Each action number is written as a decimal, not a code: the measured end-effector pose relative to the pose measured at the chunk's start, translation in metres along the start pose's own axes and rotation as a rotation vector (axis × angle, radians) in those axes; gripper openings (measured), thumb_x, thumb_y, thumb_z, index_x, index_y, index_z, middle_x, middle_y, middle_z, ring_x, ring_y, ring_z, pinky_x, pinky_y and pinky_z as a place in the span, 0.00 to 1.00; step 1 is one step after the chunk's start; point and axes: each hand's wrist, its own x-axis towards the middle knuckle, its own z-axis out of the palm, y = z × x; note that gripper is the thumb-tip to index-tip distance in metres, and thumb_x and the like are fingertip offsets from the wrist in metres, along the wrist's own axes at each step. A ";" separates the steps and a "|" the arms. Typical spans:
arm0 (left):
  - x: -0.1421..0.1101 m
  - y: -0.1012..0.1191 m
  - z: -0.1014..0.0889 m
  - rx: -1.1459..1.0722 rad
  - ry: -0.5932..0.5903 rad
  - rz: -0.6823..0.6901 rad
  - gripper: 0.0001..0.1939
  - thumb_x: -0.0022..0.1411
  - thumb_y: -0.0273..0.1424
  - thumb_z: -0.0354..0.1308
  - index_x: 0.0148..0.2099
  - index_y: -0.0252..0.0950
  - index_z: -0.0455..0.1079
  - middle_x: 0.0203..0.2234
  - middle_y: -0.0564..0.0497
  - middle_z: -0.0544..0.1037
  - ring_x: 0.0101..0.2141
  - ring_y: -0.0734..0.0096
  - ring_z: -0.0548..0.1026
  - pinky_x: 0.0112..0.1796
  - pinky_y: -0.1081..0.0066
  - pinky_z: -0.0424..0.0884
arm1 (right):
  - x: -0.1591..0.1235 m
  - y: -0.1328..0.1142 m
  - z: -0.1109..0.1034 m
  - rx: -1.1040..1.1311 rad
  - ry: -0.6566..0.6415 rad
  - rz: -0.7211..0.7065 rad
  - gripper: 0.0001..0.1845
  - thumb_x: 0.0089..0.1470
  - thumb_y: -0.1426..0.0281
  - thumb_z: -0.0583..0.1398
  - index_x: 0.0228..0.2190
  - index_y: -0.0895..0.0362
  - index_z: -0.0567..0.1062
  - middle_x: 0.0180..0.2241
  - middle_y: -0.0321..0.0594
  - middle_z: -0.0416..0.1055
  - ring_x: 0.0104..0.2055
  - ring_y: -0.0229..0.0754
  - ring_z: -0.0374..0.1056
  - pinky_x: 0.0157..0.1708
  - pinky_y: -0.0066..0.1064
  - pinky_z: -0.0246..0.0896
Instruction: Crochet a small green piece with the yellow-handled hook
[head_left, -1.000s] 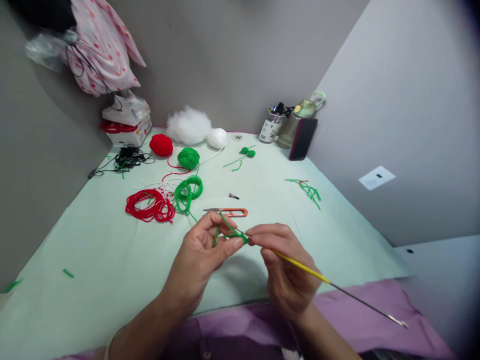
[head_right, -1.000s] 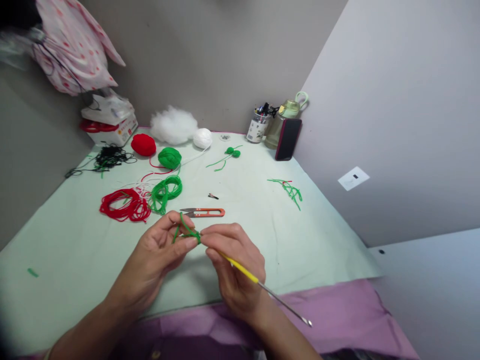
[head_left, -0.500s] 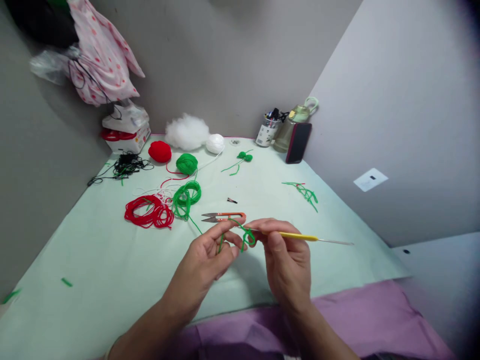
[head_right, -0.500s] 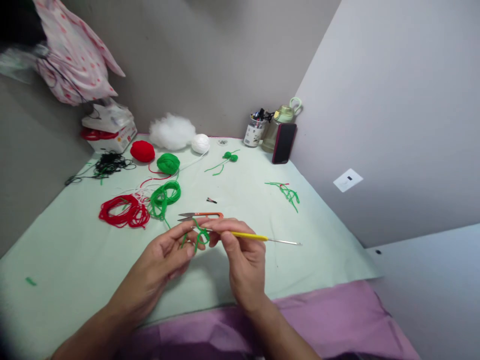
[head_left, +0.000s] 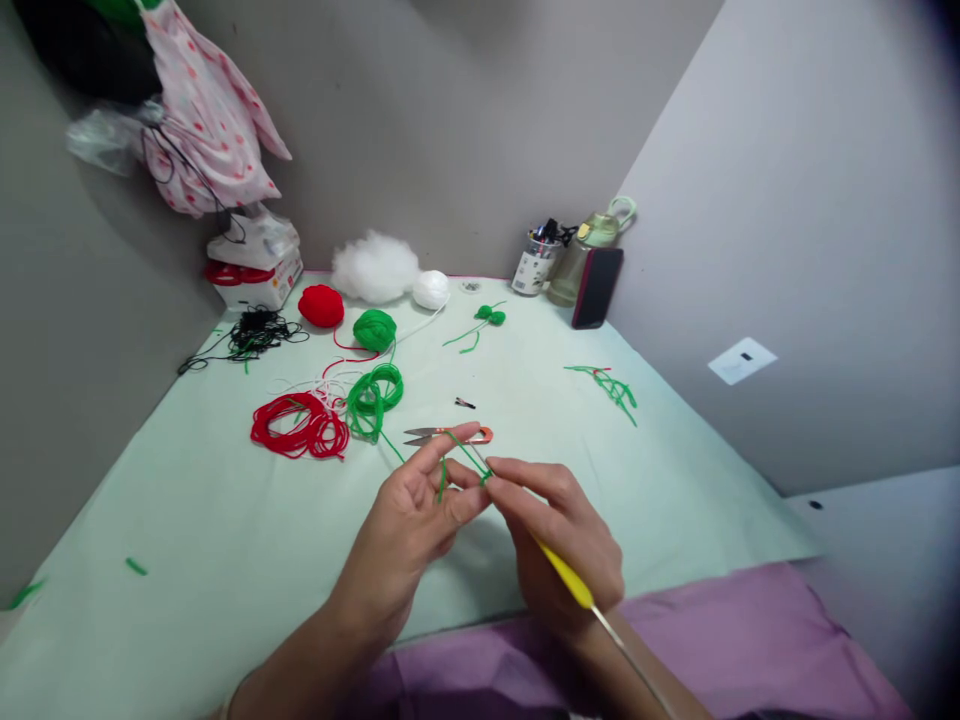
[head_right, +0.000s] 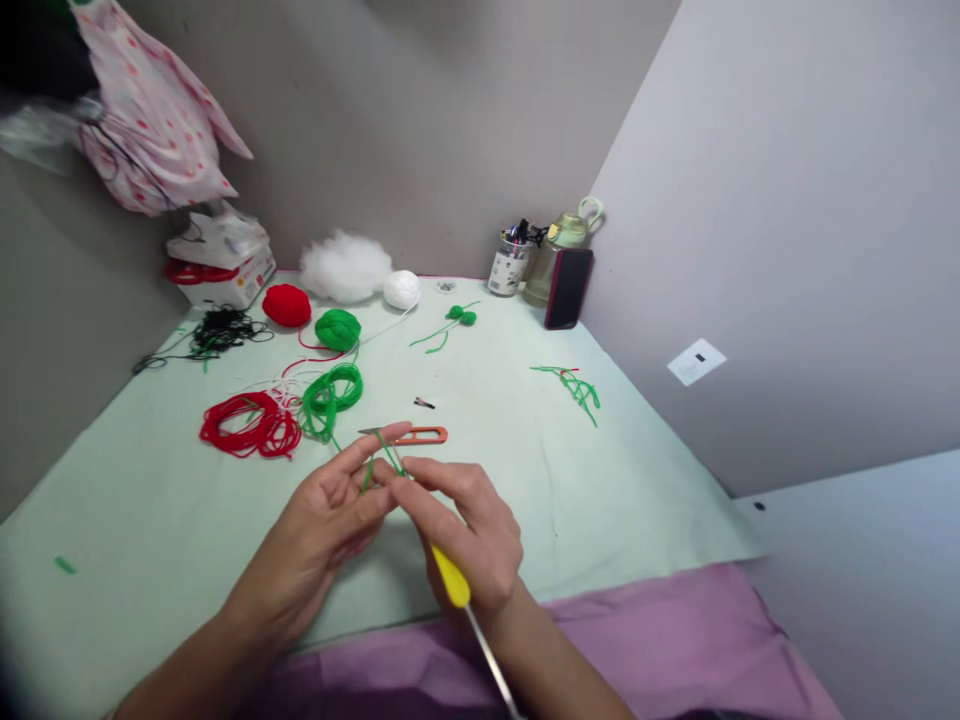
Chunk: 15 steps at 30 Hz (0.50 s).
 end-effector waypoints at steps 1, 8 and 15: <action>0.000 0.001 -0.001 -0.014 -0.026 -0.024 0.29 0.59 0.36 0.78 0.62 0.41 0.79 0.30 0.58 0.72 0.21 0.84 0.54 0.22 0.77 0.47 | 0.002 0.000 0.001 0.071 0.019 0.049 0.23 0.65 0.82 0.64 0.54 0.47 0.84 0.49 0.45 0.85 0.47 0.45 0.81 0.43 0.36 0.78; 0.000 0.003 -0.009 0.060 0.002 0.063 0.19 0.63 0.37 0.75 0.56 0.43 0.83 0.29 0.59 0.70 0.21 0.85 0.52 0.21 0.76 0.47 | 0.020 0.001 -0.004 0.612 -0.056 0.467 0.11 0.74 0.67 0.58 0.43 0.51 0.82 0.39 0.39 0.84 0.30 0.37 0.77 0.35 0.32 0.77; 0.002 -0.002 -0.011 0.107 0.113 0.159 0.20 0.58 0.35 0.79 0.52 0.46 0.85 0.28 0.58 0.73 0.27 0.80 0.65 0.34 0.79 0.64 | 0.022 -0.005 -0.017 -0.026 -0.244 -0.099 0.11 0.71 0.75 0.58 0.49 0.53 0.79 0.42 0.44 0.85 0.40 0.43 0.83 0.38 0.32 0.80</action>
